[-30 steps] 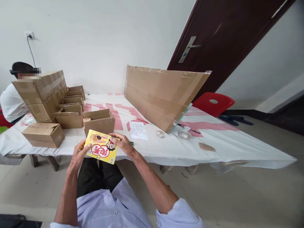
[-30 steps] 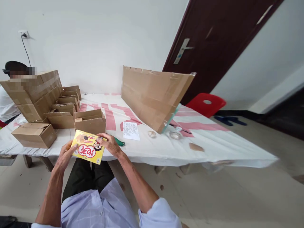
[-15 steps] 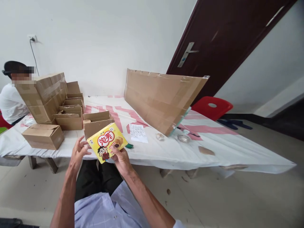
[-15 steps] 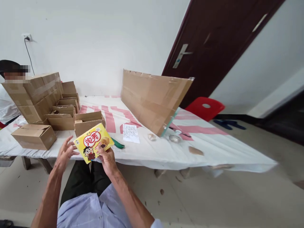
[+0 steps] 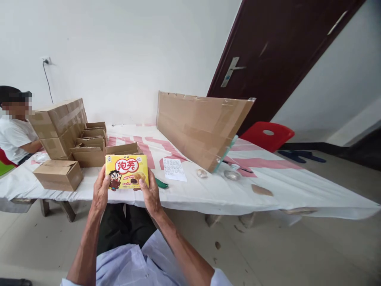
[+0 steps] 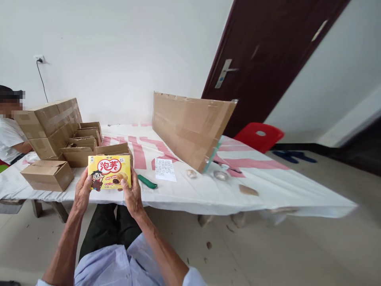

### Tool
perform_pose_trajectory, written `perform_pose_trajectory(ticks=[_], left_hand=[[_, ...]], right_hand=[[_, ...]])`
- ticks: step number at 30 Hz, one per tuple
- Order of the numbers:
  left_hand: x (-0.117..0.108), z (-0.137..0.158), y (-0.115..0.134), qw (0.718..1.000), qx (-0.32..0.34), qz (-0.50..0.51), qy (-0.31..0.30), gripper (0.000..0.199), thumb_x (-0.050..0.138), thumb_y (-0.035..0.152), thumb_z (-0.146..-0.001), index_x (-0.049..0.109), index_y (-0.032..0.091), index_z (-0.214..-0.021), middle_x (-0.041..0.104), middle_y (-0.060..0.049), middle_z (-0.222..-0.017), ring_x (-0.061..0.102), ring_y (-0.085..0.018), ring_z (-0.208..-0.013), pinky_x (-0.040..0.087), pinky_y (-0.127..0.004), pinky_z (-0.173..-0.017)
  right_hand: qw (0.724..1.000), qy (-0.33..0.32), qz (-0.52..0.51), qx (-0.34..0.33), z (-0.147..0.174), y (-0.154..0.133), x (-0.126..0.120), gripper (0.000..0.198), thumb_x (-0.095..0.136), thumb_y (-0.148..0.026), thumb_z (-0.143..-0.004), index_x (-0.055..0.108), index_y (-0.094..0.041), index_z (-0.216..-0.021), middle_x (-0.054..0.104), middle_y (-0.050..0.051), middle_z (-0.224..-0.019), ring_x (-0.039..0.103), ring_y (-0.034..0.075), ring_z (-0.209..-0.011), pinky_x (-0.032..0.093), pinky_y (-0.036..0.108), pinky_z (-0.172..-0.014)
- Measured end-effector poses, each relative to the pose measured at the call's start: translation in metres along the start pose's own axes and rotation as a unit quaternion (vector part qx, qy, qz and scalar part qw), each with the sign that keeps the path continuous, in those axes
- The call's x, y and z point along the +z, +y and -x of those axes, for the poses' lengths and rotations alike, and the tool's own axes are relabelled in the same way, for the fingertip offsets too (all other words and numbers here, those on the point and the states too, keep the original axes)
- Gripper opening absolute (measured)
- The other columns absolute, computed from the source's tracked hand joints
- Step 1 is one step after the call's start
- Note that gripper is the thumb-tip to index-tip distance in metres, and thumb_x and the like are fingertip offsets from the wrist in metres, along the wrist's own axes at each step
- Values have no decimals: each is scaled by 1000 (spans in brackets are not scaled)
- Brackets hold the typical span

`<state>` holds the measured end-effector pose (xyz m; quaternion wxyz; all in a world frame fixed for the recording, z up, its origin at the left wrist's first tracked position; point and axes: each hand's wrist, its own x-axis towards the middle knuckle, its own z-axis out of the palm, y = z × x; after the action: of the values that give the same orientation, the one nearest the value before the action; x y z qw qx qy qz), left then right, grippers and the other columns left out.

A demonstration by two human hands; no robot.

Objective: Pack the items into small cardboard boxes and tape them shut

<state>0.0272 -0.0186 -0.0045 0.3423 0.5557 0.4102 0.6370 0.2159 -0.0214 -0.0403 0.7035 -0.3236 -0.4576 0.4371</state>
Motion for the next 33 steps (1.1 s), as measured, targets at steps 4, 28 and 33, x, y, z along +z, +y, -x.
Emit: perform_pose_trajectory(ticks=[4, 28, 33], left_hand=[[-1, 13, -26, 997, -72, -26, 25, 81, 61, 74, -91, 60, 16, -148, 74, -6, -89, 65, -17, -65, 54, -26, -52], [1, -15, 0, 999, 15, 2, 39, 62, 58, 75, -94, 69, 18, -114, 55, 3, -68, 47, -12, -51, 44, -24, -45], [3, -22, 24, 997, 60, 8, 38, 58, 60, 73, -95, 69, 17, -106, 57, 1, -68, 46, -12, -53, 44, -23, -46]], right_hand=[[999, -16, 23, 45, 7, 31, 2, 77, 67, -63, -92, 48, -28, -158, 72, 11, -134, 75, 28, -102, 64, 29, -58], [993, -63, 79, -66, -22, 5, 18, 76, 48, -64, -104, 35, -28, -169, 62, 15, -151, 70, 31, -115, 65, 36, -67], [991, -74, 78, -84, -25, -18, 22, 77, 48, -64, -104, 32, -27, -170, 53, 15, -161, 65, 34, -130, 67, 41, -79]])
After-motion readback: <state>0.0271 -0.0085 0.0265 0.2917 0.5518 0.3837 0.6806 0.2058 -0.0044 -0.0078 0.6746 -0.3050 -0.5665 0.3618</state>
